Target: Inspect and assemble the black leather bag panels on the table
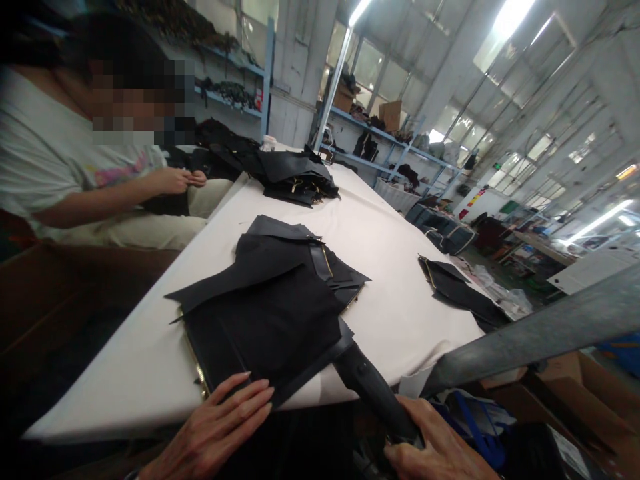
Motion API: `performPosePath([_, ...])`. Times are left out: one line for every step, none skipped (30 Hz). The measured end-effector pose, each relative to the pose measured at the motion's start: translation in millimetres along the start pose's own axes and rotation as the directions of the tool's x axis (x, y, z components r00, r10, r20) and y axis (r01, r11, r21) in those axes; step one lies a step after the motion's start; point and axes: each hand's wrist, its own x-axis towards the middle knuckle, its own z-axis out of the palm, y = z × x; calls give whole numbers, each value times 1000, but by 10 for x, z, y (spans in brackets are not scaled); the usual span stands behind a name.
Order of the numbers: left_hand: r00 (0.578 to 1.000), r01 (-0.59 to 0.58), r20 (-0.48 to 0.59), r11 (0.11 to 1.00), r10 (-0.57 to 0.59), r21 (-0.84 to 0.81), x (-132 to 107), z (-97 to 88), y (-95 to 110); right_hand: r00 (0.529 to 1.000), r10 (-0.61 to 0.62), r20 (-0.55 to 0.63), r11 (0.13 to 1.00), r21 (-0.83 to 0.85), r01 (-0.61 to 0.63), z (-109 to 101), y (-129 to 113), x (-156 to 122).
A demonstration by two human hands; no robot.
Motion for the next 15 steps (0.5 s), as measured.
performPosePath([1000,-10,0,1000,10,6,4,2,-6,1000,-18,25,1000,11,17,33,-17,63])
performPosePath([1000,-9,-9,1000,9,8,12,-2,-9,998,-37,44,999,21,36,62,-36,118])
performPosePath([1000,-5,-28,1000,6,7,24,-13,-11,998,-50,49,999,23,49,83,-56,160])
performPosePath([999,7,-32,1000,-7,3,39,-30,-12,997,-57,43,998,15,57,96,-76,190])
performPosePath([999,14,-38,1000,-14,-1,56,-49,-11,998,-60,34,998,-2,60,102,-96,206])
performPosePath([999,13,-45,1000,-13,-3,70,-65,-10,998,-56,28,998,-25,56,101,-115,212])
performPosePath([999,18,-45,1000,-18,-5,81,-76,-9,998,-50,27,997,-50,51,97,-134,211])
performPosePath([999,22,-40,1000,-22,-7,85,-78,-7,999,-47,26,996,-73,48,92,-153,206])
performPosePath([999,17,-39,1000,-18,-9,84,-70,-5,999,-48,24,995,-82,50,89,-173,200])
performPosePath([999,23,-38,1000,-23,-10,78,-56,-3,998,-51,27,995,-80,53,88,-196,198])
performPosePath([999,30,-36,999,-30,-12,70,-36,-1,998,-53,37,996,-72,56,93,-222,200])
performPosePath([999,37,-32,999,-37,-13,63,-17,1,997,-56,53,996,-65,59,102,-249,207])
performPosePath([999,40,-29,999,-40,-10,59,-1,3,995,-57,76,996,-57,61,116,-278,220])
performPosePath([999,40,-24,999,-40,-5,59,9,4,993,-55,102,997,-48,60,133,-306,237])
performPosePath([999,37,-21,999,-37,-2,65,13,4,990,-60,125,997,-41,65,154,-331,257])
